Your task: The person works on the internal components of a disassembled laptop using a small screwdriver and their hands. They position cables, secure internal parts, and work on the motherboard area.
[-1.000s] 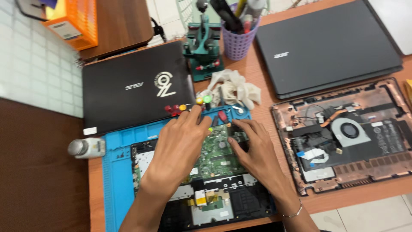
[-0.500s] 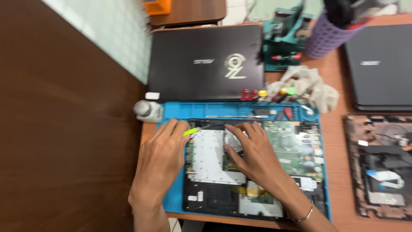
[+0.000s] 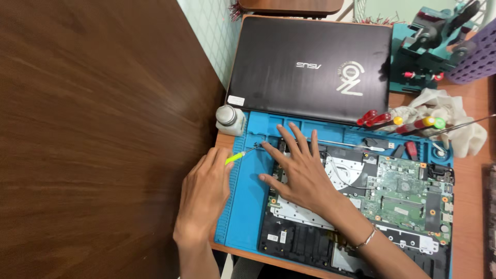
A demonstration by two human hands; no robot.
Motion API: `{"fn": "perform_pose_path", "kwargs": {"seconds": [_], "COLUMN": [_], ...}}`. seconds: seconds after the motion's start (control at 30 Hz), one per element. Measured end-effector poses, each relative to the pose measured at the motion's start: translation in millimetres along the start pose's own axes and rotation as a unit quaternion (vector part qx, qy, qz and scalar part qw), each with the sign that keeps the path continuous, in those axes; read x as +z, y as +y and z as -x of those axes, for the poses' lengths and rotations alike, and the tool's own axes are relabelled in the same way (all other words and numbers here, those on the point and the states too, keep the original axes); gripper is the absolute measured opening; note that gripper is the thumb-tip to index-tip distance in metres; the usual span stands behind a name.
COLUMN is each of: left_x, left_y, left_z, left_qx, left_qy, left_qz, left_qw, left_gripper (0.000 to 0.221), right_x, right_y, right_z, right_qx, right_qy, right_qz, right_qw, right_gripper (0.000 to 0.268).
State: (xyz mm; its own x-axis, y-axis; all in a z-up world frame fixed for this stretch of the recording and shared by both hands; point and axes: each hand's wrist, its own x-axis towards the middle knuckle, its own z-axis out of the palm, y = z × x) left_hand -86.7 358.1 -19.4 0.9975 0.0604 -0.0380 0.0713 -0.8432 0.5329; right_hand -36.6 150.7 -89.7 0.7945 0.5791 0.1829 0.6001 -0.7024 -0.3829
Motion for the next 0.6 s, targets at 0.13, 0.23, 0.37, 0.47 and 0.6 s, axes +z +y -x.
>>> {"fn": "perform_pose_path", "kwargs": {"seconds": [0.13,0.23,0.37,0.47,0.6], "left_x": [3.9,5.7,7.9,7.2,4.4], "left_y": [-7.2,-10.3,-15.8,-18.3,-17.4], "left_z": [-4.6,-6.6,-6.0,-3.7,2.0], "left_qx": [0.007,0.001,0.006,0.013,-0.007], "left_qy": [0.001,-0.006,-0.001,0.007,-0.001], "left_qz": [0.011,0.007,0.013,0.010,0.004], "left_qw": [1.000,1.000,1.000,1.000,1.000], "left_gripper": [0.012,0.012,0.013,0.013,0.013], "right_x": [9.8,13.8,15.8,15.7,15.5], "right_y": [2.3,0.7,-1.8,-2.4,-1.8], "right_z": [-5.1,-9.0,-11.0,-12.6,-10.7], "right_qx": [0.006,-0.005,-0.001,-0.003,-0.003], "right_qy": [-0.015,-0.017,-0.033,-0.037,-0.035], "right_qz": [0.023,0.032,0.027,0.029,0.027], "right_qw": [1.000,0.999,0.999,0.999,0.999], "right_gripper": [0.069,0.069,0.064,0.063,0.064]}}
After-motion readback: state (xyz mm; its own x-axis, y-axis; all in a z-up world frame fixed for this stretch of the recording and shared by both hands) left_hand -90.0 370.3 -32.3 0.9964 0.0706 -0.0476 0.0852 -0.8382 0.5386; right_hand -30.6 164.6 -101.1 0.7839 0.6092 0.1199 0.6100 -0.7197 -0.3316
